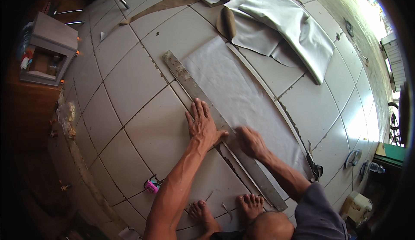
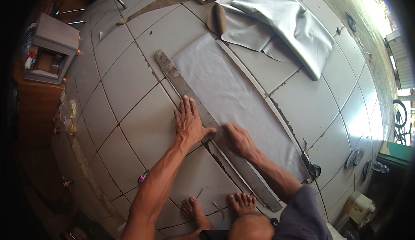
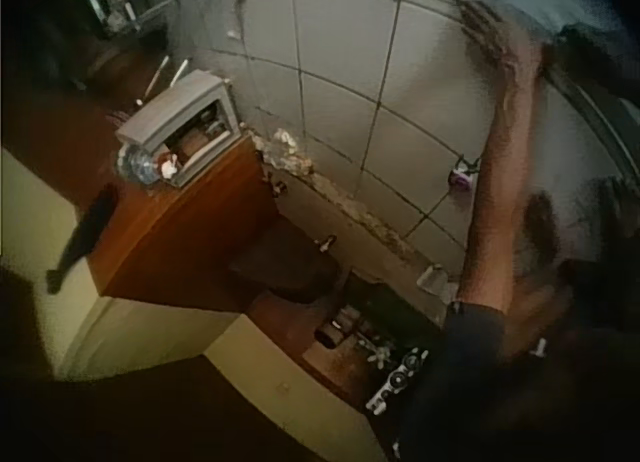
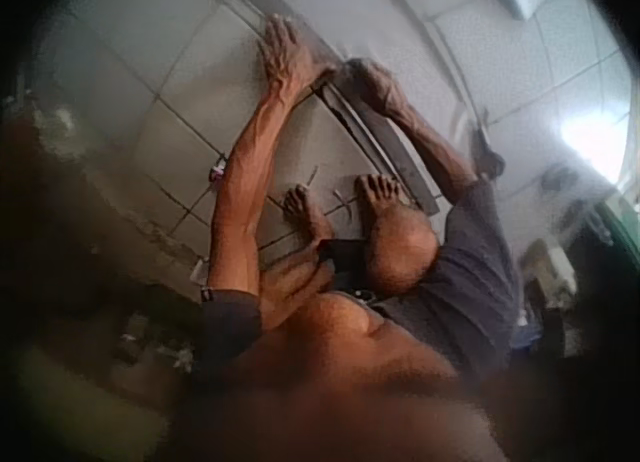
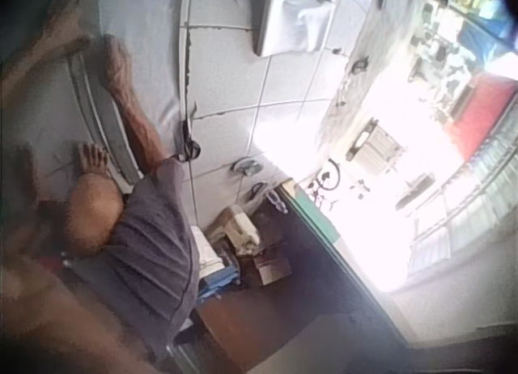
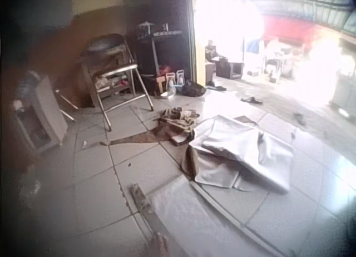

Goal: The person measures a large piece of light-colored fabric on the floor using a tape measure and a long metal ruler, then marks it with a pen. They use large shears to cut the fabric into several long strips, following the marked lines.

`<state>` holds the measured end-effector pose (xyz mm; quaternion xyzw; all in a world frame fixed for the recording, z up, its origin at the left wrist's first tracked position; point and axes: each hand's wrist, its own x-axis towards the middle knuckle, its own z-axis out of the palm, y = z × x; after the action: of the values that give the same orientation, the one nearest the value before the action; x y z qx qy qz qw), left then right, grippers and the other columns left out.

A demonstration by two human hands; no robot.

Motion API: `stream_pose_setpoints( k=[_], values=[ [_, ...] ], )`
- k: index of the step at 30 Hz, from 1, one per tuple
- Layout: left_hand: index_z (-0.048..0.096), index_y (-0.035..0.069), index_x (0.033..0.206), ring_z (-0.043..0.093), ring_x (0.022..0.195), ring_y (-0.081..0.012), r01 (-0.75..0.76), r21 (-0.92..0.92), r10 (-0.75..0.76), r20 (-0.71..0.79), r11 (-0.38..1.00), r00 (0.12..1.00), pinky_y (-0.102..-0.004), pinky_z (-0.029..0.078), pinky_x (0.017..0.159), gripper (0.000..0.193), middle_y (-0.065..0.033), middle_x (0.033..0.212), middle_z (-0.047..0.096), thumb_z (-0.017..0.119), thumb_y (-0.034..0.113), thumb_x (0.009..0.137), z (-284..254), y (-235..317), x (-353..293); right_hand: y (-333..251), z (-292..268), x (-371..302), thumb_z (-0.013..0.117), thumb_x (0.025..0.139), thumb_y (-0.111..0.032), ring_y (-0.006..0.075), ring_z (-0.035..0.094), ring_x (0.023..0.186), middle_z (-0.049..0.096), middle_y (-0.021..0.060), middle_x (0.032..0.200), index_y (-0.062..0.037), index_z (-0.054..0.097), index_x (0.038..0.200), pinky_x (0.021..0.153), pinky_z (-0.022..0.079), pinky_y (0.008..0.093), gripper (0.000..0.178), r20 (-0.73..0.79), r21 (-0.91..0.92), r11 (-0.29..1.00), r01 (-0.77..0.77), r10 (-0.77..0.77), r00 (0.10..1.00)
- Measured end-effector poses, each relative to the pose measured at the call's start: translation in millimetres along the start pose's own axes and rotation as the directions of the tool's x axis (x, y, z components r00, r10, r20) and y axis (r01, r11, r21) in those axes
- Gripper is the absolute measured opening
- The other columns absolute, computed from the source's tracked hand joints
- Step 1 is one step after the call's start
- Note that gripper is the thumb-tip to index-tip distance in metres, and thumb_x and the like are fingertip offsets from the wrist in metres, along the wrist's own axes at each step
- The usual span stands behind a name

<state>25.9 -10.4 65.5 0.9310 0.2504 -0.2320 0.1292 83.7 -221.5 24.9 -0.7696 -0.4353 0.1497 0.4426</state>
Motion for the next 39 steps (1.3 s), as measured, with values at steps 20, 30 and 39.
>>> stream_pose_setpoints(
  k=[20, 30, 39],
  values=[
    [0.005, -0.005, 0.163, 0.001, 0.160, -0.0384, 0.056, 0.095, -0.063, 0.068, 0.994, 0.996, -0.0612, 0.012, 0.126, 0.153, -0.0261, 0.171, 0.001, 0.080, 0.082, 0.061, -4.3, 7.0, 3.4, 16.4, 15.7, 67.2, 0.059, 0.095, -0.007, 0.0404, 0.058, 0.068, 0.056, 0.0199, 0.078, -0.0021, 0.049, 0.094, 0.061, 0.047, 0.0471, 0.011, 0.060, 0.130, 0.989, 0.065, -0.073, 0.996],
    [0.007, 0.001, 0.165, -0.002, 0.160, -0.0393, 0.133, 0.106, -0.143, 0.089, 0.985, 0.986, -0.0611, 0.011, 0.126, 0.140, -0.0235, 0.172, 0.000, 0.082, 0.071, 0.070, -7.2, 18.3, -8.2, -45.4, -78.4, -203.9, 0.062, 0.099, -0.011, 0.0394, 0.068, 0.092, 0.070, 0.0194, 0.099, -0.0043, 0.062, 0.116, 0.080, 0.056, 0.0444, 0.018, -0.002, 0.012, 0.954, -0.300, 0.300, 0.954],
    [0.014, -0.008, 0.161, 0.005, 0.157, -0.0481, -0.255, -0.031, 0.246, -0.183, 0.966, 0.952, -0.0621, 0.015, 0.124, 0.120, -0.0332, 0.168, 0.008, 0.071, 0.065, 0.085, 99.2, 83.8, -148.0, -34.1, -78.6, -171.7, 0.063, 0.101, -0.021, 0.0348, 0.069, 0.097, 0.073, 0.0155, 0.102, -0.0055, 0.069, 0.111, 0.085, 0.055, 0.0428, 0.019, -0.192, 0.125, 0.934, -0.336, 0.354, 0.915]
  ],
)
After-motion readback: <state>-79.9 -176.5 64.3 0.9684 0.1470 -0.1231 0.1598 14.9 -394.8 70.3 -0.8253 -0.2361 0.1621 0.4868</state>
